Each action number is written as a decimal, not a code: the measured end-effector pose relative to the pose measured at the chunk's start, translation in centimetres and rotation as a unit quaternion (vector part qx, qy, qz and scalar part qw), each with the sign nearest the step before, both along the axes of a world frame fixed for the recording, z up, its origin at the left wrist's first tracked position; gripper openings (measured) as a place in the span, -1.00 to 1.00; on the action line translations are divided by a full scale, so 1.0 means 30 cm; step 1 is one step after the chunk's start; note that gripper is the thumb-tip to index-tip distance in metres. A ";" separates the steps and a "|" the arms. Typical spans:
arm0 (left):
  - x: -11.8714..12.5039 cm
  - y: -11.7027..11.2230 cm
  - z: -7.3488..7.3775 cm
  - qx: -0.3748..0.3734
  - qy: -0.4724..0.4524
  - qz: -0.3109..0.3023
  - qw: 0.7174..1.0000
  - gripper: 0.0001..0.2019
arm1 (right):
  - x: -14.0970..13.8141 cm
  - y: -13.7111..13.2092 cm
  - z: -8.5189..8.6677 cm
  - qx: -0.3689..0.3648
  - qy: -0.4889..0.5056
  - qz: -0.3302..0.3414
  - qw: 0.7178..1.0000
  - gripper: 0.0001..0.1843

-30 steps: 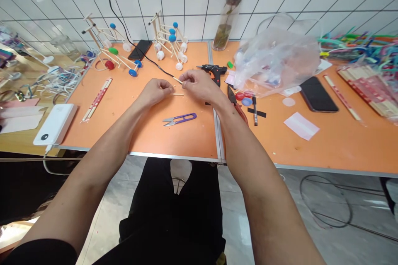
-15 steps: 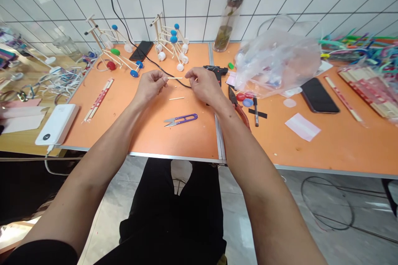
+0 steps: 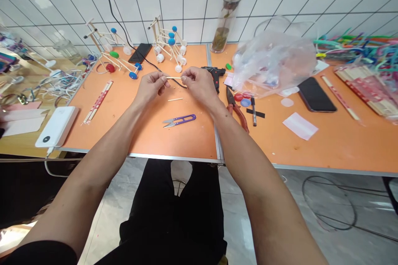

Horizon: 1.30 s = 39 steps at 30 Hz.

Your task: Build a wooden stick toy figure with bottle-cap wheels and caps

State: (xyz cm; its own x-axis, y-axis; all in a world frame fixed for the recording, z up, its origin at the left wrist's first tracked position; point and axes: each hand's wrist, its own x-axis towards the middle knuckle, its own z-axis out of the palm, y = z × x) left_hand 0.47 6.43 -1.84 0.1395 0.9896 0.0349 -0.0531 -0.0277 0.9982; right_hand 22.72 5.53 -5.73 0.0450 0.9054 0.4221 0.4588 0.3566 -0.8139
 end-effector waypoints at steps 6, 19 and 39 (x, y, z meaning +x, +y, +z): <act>-0.022 0.007 -0.014 -0.081 -0.117 -0.051 0.988 -0.54 | -0.002 0.013 -0.002 -0.021 0.069 0.025 0.997 -0.87; -0.024 -0.004 -0.027 -0.192 -0.222 -0.110 0.950 -0.57 | -0.014 -0.014 0.024 -0.047 0.149 0.037 0.987 -0.85; -0.012 -0.010 -0.067 -0.258 -0.299 -0.110 0.912 -0.64 | -0.053 -0.017 -0.012 0.063 -0.002 -0.017 0.998 -0.94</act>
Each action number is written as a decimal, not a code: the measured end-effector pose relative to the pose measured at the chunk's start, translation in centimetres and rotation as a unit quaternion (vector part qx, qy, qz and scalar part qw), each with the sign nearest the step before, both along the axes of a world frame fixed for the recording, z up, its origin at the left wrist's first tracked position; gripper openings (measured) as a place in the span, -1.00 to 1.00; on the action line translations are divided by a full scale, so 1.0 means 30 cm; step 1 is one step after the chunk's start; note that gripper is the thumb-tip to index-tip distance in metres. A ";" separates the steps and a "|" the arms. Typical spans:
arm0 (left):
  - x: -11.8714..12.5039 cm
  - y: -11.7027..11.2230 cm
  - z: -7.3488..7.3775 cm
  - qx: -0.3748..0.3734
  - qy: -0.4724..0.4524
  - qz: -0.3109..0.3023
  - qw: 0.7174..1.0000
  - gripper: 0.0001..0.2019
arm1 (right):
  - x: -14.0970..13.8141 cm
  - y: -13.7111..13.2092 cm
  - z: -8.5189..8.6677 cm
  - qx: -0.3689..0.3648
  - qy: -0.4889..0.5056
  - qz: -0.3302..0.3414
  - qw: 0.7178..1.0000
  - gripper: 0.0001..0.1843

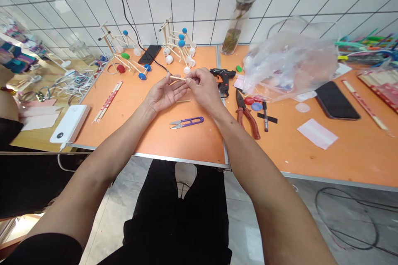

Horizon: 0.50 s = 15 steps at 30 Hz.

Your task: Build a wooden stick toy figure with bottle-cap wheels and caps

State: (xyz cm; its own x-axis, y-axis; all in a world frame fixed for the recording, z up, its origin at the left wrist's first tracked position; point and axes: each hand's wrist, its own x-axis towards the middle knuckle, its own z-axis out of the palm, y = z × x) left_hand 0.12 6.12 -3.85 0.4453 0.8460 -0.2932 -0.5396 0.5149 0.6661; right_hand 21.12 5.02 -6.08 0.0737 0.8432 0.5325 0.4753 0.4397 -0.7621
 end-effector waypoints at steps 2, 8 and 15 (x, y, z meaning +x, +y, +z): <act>-0.001 0.000 0.001 0.016 0.011 -0.009 1.000 -0.61 | -0.003 0.000 -0.004 0.016 -0.012 -0.006 1.000 -0.94; -0.001 -0.006 0.006 0.032 0.028 -0.012 0.999 -0.62 | -0.009 0.004 -0.009 0.016 -0.022 0.000 1.000 -0.82; -0.001 -0.010 0.010 0.026 0.035 -0.003 0.999 -0.65 | -0.007 -0.008 0.000 0.011 -0.019 0.030 0.999 -0.81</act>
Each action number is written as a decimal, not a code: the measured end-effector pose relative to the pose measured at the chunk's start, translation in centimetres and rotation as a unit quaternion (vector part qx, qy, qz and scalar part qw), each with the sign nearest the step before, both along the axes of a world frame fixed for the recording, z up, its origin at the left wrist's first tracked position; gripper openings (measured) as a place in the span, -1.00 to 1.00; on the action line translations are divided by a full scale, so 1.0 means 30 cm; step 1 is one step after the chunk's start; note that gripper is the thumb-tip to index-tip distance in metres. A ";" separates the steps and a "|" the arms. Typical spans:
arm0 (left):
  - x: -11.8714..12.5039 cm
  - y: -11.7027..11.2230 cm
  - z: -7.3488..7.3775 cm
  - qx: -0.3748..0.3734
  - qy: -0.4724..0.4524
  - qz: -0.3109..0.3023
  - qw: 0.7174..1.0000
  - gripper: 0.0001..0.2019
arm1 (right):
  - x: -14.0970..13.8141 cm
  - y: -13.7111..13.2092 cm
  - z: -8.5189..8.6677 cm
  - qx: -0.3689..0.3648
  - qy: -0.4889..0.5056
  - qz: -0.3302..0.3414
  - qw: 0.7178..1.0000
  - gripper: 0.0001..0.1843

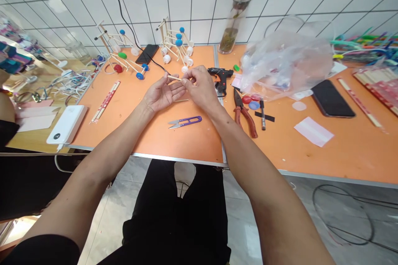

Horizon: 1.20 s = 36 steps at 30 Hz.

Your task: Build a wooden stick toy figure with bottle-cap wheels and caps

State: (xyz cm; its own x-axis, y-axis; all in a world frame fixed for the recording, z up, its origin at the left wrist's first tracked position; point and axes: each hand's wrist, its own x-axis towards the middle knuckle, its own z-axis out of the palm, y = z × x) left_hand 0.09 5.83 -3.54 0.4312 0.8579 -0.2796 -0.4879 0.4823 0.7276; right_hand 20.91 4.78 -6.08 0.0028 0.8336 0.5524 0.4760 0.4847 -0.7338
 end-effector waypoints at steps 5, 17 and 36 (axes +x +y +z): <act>0.002 0.001 -0.011 0.002 -0.004 -0.010 1.000 -0.65 | -0.006 -0.012 0.003 0.008 -0.012 0.012 1.000 -0.67; 0.010 0.002 -0.006 0.012 0.000 -0.024 1.000 -0.52 | -0.014 -0.028 0.014 0.025 -0.028 0.011 0.999 -0.56; -0.025 0.004 0.024 0.021 0.007 0.008 1.000 -0.54 | -0.014 -0.041 0.041 0.012 -0.027 -0.004 1.000 -0.70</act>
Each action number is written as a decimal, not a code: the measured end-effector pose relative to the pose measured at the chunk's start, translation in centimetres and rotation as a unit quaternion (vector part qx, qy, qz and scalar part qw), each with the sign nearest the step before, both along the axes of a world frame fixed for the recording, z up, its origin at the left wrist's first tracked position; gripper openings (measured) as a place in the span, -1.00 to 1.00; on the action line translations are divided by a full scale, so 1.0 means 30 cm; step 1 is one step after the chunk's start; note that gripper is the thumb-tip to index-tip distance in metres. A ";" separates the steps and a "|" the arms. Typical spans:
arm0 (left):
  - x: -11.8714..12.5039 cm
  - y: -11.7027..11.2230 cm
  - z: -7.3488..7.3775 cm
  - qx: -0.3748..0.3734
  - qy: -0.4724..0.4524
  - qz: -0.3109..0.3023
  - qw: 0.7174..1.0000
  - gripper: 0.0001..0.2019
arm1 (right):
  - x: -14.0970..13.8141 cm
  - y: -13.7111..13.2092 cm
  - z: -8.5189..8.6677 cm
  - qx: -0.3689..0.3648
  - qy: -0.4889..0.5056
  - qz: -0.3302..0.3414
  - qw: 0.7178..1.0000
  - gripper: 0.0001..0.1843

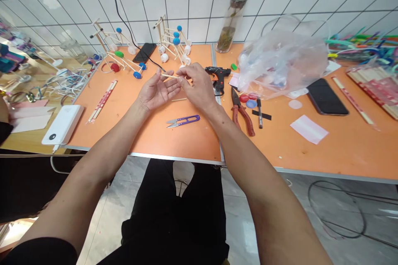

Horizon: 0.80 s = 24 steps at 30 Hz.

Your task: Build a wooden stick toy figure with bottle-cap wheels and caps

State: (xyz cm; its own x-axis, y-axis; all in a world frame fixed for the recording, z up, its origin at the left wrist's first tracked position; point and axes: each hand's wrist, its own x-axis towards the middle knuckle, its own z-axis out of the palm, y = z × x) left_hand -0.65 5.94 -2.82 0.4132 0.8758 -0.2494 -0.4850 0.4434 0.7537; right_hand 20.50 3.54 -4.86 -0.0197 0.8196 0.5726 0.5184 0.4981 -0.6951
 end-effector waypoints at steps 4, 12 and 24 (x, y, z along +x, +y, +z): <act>0.005 -0.003 -0.005 -0.001 0.007 -0.021 1.000 -0.53 | -0.004 0.005 -0.007 0.007 -0.003 0.004 1.000 -0.70; 0.038 0.000 -0.013 0.033 0.063 -0.019 0.997 -0.42 | 0.011 0.015 -0.027 0.009 -0.045 0.001 0.999 -0.66; 0.019 0.042 -0.065 0.250 0.214 0.033 0.944 -0.57 | 0.008 0.026 -0.051 -0.011 -0.145 -0.027 0.989 -0.85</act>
